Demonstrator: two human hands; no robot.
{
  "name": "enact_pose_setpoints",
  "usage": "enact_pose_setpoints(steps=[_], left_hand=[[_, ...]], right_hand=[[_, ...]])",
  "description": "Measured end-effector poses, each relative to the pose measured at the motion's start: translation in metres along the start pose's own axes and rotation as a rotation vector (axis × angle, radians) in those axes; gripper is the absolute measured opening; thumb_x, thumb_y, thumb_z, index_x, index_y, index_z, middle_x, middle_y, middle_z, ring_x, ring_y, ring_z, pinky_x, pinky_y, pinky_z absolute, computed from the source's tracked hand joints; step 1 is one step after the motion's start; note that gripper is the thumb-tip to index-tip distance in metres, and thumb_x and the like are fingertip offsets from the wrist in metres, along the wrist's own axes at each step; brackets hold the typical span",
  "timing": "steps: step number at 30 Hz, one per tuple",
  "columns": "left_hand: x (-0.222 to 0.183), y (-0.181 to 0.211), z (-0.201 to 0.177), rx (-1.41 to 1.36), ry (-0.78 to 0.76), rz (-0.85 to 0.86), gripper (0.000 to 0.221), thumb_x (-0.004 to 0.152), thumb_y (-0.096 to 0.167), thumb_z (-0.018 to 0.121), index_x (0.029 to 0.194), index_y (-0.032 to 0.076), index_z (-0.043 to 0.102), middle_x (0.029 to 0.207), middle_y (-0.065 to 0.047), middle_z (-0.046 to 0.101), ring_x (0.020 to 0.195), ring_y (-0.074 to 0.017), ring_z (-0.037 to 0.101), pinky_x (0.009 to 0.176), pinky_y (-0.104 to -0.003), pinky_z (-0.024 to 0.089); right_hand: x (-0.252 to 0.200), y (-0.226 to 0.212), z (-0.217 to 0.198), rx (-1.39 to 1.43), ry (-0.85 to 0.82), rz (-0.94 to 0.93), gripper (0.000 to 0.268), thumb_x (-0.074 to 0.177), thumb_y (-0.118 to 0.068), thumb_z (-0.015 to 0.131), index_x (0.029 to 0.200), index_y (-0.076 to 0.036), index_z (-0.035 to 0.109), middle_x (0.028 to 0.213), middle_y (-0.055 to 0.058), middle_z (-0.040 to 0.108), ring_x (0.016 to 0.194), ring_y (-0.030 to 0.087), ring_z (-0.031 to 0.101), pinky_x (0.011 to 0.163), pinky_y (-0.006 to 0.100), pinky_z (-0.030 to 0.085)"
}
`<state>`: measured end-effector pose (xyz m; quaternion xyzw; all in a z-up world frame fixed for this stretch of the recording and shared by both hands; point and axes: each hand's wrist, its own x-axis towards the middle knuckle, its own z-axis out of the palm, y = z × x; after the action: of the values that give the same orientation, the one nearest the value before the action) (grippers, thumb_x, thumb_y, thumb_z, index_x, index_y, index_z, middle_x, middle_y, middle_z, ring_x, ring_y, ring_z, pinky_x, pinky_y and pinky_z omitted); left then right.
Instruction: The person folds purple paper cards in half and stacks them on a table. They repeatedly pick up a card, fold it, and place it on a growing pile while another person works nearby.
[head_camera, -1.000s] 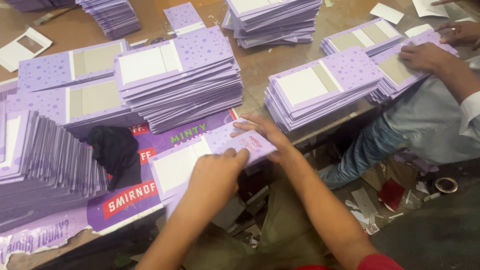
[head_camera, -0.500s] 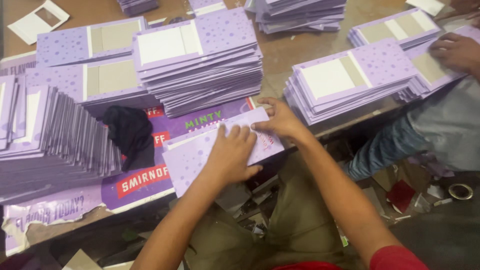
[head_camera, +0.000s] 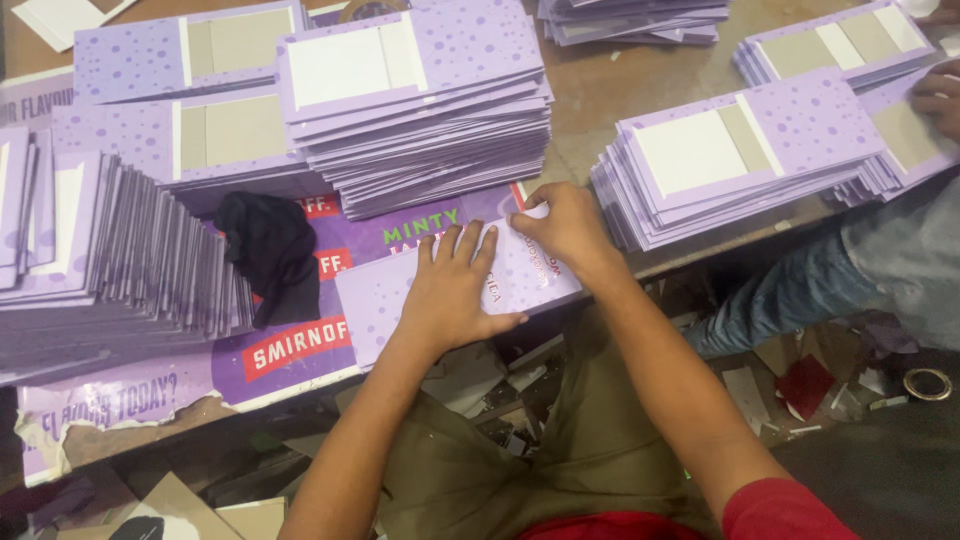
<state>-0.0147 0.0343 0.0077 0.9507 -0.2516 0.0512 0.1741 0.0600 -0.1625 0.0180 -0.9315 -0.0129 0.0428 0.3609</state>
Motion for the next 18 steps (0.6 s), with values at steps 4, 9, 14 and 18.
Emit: enact_pose_setpoints(steps=[4,9,14,18], left_hand=[[0.0,0.001,0.002,0.024,0.008,-0.013,0.113,0.064,0.071,0.078,0.144,-0.003,0.049,0.146,-0.025,0.047,0.135,-0.0459,0.044,0.109,-0.065,0.03],[0.001,0.001,0.003,0.031,0.03,-0.018,0.113,0.063,0.072,0.079,0.142,-0.003,0.051,0.145,-0.024,0.048,0.134,-0.0454,0.044,0.109,-0.065,0.029],[0.001,0.002,0.002,0.03,0.007,-0.031,0.113,0.062,0.071,0.08,0.143,-0.002,0.05,0.146,-0.024,0.047,0.135,-0.0451,0.043,0.11,-0.066,0.028],[0.001,0.003,0.001,0.017,-0.017,-0.029,0.112,0.062,0.07,0.08,0.143,-0.002,0.05,0.147,-0.024,0.046,0.134,-0.0457,0.042,0.11,-0.066,0.027]], right_hand=[[-0.005,-0.004,0.001,-0.027,0.032,-0.024,0.043,0.077,-0.029,0.085,0.107,0.002,0.076,0.08,0.023,0.073,0.077,0.031,0.076,0.072,0.041,0.057],[-0.028,0.003,0.005,-0.06,0.067,-0.108,0.059,0.072,-0.022,0.086,0.119,0.006,0.063,0.089,0.025,0.073,0.083,0.038,0.073,0.073,0.046,0.055],[-0.085,0.018,0.001,-0.003,0.039,-0.064,0.056,0.074,-0.021,0.085,0.118,0.006,0.061,0.093,0.024,0.074,0.087,0.037,0.074,0.076,0.044,0.056],[-0.096,0.02,-0.002,-0.014,0.023,-0.087,0.047,0.078,-0.021,0.083,0.111,0.005,0.063,0.093,0.025,0.072,0.088,0.041,0.071,0.075,0.047,0.055]])
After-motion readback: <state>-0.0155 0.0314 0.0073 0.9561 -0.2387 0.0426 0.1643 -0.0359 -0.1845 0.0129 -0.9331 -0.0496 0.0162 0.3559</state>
